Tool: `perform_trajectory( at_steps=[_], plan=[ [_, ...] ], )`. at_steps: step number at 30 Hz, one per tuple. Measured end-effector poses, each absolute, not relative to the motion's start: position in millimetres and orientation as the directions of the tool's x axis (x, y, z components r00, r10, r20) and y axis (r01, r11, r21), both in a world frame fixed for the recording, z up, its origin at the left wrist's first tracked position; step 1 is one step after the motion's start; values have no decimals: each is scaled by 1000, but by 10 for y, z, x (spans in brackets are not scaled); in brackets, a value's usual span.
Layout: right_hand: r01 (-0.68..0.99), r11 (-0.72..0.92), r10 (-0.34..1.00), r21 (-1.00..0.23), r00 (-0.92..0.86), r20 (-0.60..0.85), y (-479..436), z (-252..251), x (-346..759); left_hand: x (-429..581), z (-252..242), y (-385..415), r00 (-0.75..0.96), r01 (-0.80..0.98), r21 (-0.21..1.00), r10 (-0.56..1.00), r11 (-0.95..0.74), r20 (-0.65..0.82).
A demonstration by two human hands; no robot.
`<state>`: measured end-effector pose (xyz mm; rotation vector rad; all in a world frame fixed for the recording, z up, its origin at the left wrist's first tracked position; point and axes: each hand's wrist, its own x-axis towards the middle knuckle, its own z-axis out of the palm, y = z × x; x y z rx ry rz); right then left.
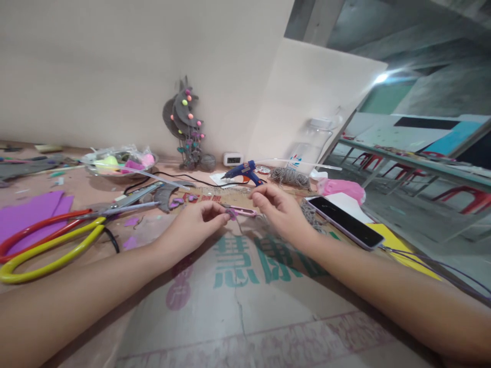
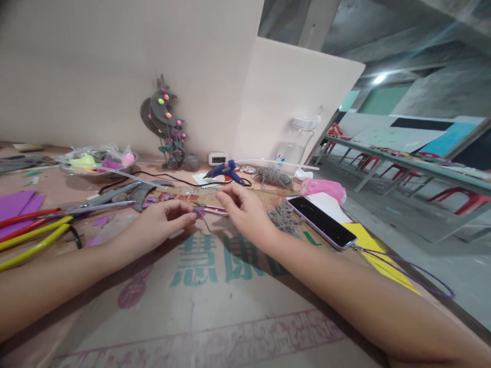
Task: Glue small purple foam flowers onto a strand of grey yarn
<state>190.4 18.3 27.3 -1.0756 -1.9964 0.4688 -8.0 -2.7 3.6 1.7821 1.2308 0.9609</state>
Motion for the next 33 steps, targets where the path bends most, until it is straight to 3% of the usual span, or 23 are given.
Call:
perform_trajectory(
  at_steps=[10,17,26,33],
  plan=[
    [741,463,875,-487,-292,387,1143,253,2300,-61,36,-15,251,335,920,960,-203,120],
    [758,402,911,-513,-279,303,1632,134,2143,-72,14,7,239,365,903,960,-229,146],
    [759,343,935,-554,-218,280,1587,207,2081,-81,16,8,281,348,908,950,-234,137],
    [696,418,907,-584,-284,311,927,513,2141,-61,44,4,234,357,912,965,-200,120]
  ],
)
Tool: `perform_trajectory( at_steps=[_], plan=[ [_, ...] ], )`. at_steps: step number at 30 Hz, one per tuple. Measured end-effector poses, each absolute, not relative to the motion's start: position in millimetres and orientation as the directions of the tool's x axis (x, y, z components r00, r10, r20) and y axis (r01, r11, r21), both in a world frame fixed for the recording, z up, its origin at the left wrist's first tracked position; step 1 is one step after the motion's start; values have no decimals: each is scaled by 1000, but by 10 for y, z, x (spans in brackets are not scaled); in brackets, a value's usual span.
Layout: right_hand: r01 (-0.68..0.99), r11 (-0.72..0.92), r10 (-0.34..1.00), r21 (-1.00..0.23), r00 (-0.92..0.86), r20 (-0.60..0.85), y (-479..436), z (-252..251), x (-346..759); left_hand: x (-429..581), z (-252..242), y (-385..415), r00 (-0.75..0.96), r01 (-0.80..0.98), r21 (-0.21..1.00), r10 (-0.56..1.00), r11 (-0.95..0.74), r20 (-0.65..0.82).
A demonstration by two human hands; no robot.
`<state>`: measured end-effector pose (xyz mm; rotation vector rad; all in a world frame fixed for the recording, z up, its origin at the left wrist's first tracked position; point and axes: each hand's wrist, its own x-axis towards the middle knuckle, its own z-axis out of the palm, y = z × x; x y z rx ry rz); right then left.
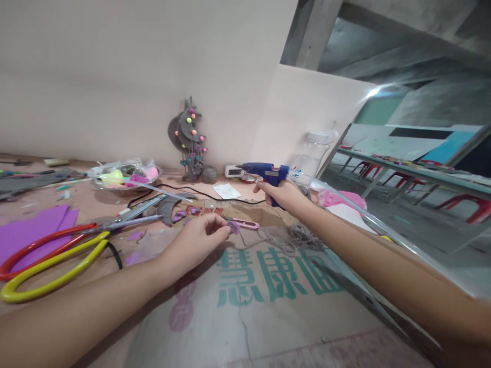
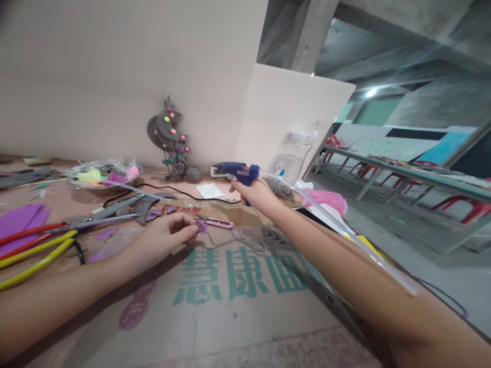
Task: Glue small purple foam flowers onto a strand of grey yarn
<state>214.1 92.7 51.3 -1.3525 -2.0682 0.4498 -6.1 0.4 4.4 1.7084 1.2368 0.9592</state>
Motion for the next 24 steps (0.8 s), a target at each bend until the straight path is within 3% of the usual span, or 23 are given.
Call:
perform_trajectory(
  at_steps=[8,17,24],
  plan=[
    [547,512,859,-663,-327,394,115,429,2123,-72,-4,22,191,348,916,971,-201,141],
    [619,464,885,-634,-348,308,-28,260,2212,-110,-53,75,155,482,846,972,-230,176],
    [627,447,893,-638,-348,284,1,173,2207,-105,-45,58,139,452,869,978,-200,153]
  ],
)
